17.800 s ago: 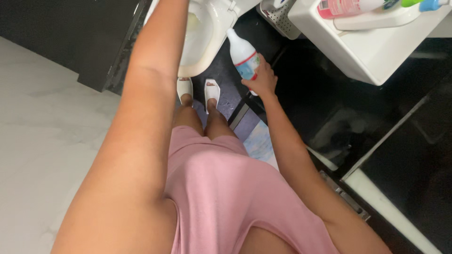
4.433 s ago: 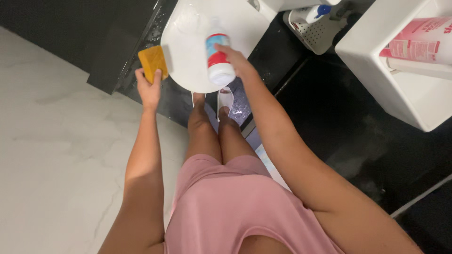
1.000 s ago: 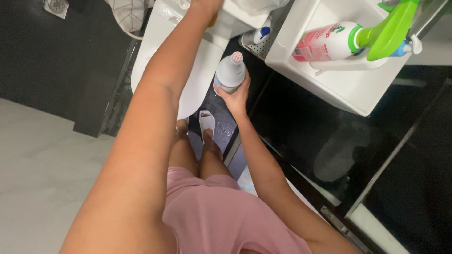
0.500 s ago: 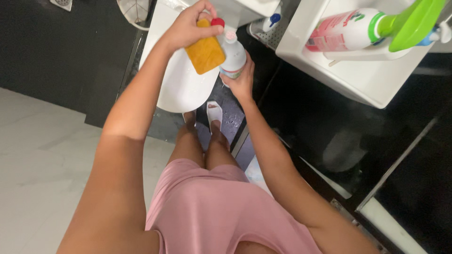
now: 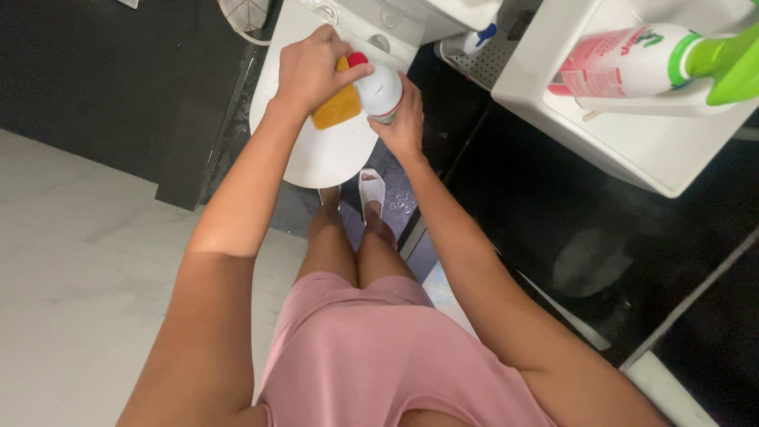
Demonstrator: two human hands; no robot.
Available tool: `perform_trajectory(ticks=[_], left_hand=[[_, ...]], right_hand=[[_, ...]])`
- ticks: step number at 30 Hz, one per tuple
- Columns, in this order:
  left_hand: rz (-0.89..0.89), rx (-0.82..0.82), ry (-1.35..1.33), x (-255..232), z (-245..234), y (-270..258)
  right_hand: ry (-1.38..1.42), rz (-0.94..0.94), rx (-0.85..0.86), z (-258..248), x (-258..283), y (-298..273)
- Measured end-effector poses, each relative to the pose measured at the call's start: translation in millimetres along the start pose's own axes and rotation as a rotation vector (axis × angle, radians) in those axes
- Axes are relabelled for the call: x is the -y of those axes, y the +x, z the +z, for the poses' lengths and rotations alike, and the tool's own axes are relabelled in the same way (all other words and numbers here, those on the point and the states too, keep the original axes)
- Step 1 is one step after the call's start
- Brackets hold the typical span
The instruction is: The person scrubs a small figurine in the sink, rinses it, and places it on the toilet tank. They then wipe the sink basin and faucet, pick up a sponge and cleaning products, and spray and wipe the tiled wall.
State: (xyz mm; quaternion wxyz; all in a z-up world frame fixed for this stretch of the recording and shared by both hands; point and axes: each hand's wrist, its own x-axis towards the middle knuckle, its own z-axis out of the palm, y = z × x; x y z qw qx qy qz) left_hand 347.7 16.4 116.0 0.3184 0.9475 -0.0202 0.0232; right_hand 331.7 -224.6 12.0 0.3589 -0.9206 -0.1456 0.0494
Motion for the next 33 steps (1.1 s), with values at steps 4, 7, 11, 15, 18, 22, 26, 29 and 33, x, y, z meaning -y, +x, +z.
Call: perform_trajectory(ticks=[4, 7, 11, 15, 18, 22, 26, 29, 33], left_hand=[[-0.040, -0.024, 0.120, 7, 14, -1], [-0.084, -0.059, 0.136, 14, 29, -6], [-0.125, -0.081, 0.098, 25, 47, -13], [0.005, 0.004, 0.064, 39, 54, -17], [0.086, 0.022, 0.023, 46, 54, -14], [0.171, 0.182, 0.039, 37, 56, -8], [0.185, 0.193, 0.054, 24, 49, 1], [0.075, 0.113, 0.093, 13, 48, -2], [0.020, 0.189, 0.264, 10, 58, -2]], right_hand=[[0.025, -0.017, -0.017, 32, -17, 6], [0.075, -0.017, -0.012, 63, -30, 15], [0.116, -0.010, -0.012, 101, -45, 21], [0.190, 0.008, 0.077, 118, -55, 24], [0.260, 0.064, 0.080, 127, -58, 28], [0.259, 0.061, 0.082, 129, -64, 25], [0.151, -0.081, 0.014, 121, -63, 26], [0.217, -0.033, 0.056, 109, -54, 16], [0.329, 0.131, 0.204, 93, -37, 15]])
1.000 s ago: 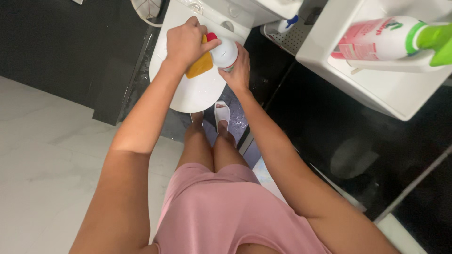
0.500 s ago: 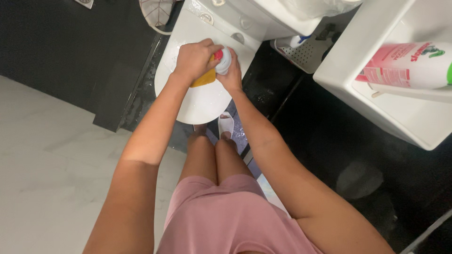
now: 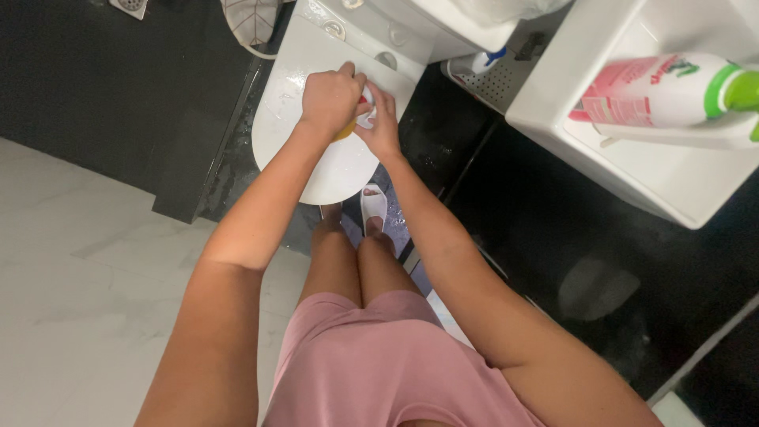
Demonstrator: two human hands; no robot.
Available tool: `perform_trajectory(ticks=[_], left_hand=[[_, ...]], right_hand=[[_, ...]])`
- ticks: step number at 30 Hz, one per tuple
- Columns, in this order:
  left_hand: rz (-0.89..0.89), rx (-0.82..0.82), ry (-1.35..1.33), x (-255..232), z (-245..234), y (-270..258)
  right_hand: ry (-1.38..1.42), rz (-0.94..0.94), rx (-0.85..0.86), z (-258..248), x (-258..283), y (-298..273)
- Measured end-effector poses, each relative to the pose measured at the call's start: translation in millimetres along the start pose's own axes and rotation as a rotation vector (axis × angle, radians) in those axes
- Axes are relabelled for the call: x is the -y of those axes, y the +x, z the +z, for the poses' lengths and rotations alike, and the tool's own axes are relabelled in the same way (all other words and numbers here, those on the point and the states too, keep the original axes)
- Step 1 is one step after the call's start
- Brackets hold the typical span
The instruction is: The person scrubs a small figurine in the sink, rinses it, and places it on the toilet tank. They then wipe the sink basin and faucet, pick up a sponge and cleaning products, and spray and wipe the tiled wall.
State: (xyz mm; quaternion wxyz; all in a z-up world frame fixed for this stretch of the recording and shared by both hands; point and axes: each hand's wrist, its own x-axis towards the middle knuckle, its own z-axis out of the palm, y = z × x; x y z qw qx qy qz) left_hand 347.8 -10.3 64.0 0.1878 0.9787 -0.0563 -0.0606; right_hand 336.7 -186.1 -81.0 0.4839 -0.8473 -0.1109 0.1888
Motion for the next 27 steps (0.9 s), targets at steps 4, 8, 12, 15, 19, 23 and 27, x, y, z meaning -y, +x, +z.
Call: perform_trajectory(ticks=[4, 8, 12, 15, 19, 23, 27], left_hand=[[-0.149, 0.098, 0.047, 1, 25, 0], [-0.084, 0.094, 0.162, 3, 46, -4], [0.159, -0.004, 0.162, 8, 38, -11], [0.005, 0.085, 0.094, 5, 27, -12], [-0.045, 0.167, 0.122, 1, 24, -11], [0.168, 0.033, 0.174, 4, 21, -11], [0.198, 0.071, 0.152, 4, 3, -12]], right_hand=[[-0.038, 0.041, 0.031, -5, 13, 2], [-0.025, 0.021, 0.038, -8, 13, 5], [-0.032, 0.021, 0.098, -12, 9, 3], [-0.069, -0.001, 0.078, -11, 8, 2], [-0.117, 0.056, 0.067, -6, 5, -2], [-0.158, -0.004, 0.041, -2, 1, 1], [-0.159, -0.094, 0.060, -7, 5, 3]])
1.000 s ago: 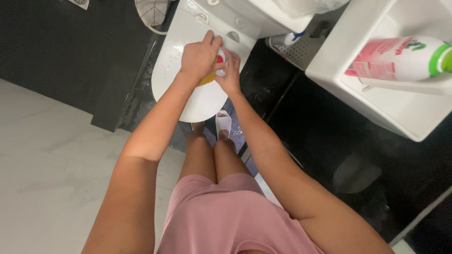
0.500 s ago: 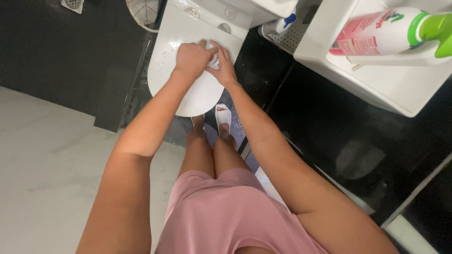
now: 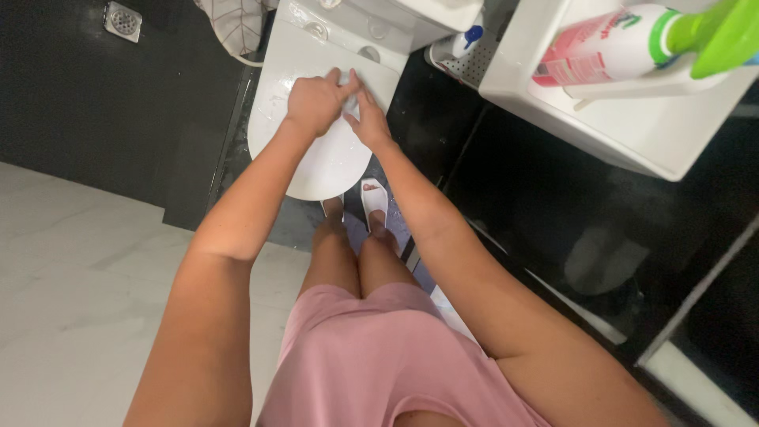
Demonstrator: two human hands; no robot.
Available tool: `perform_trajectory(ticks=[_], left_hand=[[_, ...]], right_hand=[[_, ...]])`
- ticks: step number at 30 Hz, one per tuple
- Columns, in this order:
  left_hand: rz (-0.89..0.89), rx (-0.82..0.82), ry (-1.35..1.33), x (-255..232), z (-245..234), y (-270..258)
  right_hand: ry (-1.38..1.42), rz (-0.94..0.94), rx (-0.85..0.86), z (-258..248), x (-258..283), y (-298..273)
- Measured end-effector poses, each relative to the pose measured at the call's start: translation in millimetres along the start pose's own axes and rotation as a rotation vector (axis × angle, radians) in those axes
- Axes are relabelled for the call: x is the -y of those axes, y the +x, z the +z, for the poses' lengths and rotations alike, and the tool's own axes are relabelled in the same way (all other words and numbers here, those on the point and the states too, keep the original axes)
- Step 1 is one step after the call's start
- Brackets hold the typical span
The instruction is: The person scrubs a small figurine in the sink, rinses it, and places it on the toilet tank. They then wipe the sink basin and faucet, pick up a sponge and cleaning products, and spray and wipe the tiled wall.
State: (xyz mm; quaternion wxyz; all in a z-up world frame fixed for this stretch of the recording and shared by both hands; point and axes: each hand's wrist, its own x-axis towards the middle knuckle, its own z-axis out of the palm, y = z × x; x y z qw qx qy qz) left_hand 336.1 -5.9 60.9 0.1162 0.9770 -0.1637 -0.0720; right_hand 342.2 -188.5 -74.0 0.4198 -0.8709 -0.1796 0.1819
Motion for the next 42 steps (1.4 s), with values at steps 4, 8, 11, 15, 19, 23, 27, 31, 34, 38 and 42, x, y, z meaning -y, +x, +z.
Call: perform_trajectory(ticks=[4, 8, 11, 15, 19, 23, 27, 31, 34, 38, 42], left_hand=[[-0.261, -0.069, -0.375, 2, -15, -8], [-0.373, -0.398, -0.762, 3, -23, -17], [-0.531, -0.370, -1.460, -4, -36, -17], [-0.486, -0.380, -2.042, -32, -68, -27], [-0.522, -0.298, -2.128, -61, -103, -38], [-0.481, -0.279, -2.051, -80, -128, -45], [-0.443, -0.250, -1.789, -85, -142, -65], [-0.422, -0.287, -1.642, -79, -155, -84], [-0.437, -0.353, -1.597, -73, -166, -91], [-0.479, -0.492, -1.603, -72, -172, -99], [-0.553, -0.681, -1.580, -72, -174, -108]], right_hand=[[-0.045, -0.037, -0.194, -35, 32, -14], [0.037, -0.051, -0.451, -112, 99, -56], [0.011, -0.102, -0.704, -183, 148, -83], [-0.036, -0.164, -1.075, -253, 179, -93], [0.158, -0.157, -1.146, -290, 165, -70], [0.408, -0.318, -1.122, -308, 135, -35], [0.310, -0.177, -1.147, -319, 119, -26], [0.131, -0.122, -1.205, -331, 126, -19], [0.156, -0.149, -1.138, -344, 133, -14], [-0.115, -0.263, -0.978, -363, 138, -7], [-0.241, -0.435, -0.874, -379, 162, 8]])
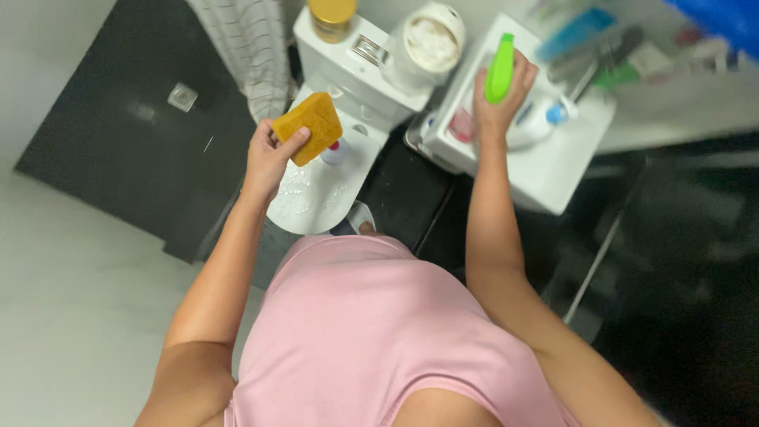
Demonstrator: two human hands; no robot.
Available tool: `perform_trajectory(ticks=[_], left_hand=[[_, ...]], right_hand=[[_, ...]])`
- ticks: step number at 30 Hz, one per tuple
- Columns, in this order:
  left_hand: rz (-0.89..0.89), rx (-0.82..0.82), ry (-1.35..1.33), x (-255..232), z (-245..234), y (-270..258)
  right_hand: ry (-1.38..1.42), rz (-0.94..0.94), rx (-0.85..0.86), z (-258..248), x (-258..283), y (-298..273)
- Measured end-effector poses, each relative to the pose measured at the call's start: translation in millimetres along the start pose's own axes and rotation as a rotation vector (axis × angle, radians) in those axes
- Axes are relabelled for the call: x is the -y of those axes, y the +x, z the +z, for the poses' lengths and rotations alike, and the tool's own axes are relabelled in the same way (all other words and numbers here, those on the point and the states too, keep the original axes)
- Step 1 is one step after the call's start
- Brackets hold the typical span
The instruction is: The person scrubs a small figurine in the sink, rinses it, and places it on the toilet tank. They then wipe the sink basin and faucet, pick up a sponge and cleaning products, and spray and wipe the tiled wall.
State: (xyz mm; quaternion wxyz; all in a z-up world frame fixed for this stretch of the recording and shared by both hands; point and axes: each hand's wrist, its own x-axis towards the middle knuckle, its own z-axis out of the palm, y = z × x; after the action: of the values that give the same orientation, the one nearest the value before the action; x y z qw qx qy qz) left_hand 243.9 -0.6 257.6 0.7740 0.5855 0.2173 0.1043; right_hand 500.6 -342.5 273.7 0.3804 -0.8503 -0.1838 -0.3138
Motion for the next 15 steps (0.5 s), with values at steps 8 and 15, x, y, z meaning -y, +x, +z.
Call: perform_trajectory(ticks=[8, 15], left_hand=[[0.132, -0.415, -0.185, -5, -27, -46], [0.340, -0.870, -0.182, 4, -47, -127]], right_hand=[[0.367, -0.254, 0.523, -21, 113, 97], [0.886, -0.465, 0.983, 50, 257, 85]])
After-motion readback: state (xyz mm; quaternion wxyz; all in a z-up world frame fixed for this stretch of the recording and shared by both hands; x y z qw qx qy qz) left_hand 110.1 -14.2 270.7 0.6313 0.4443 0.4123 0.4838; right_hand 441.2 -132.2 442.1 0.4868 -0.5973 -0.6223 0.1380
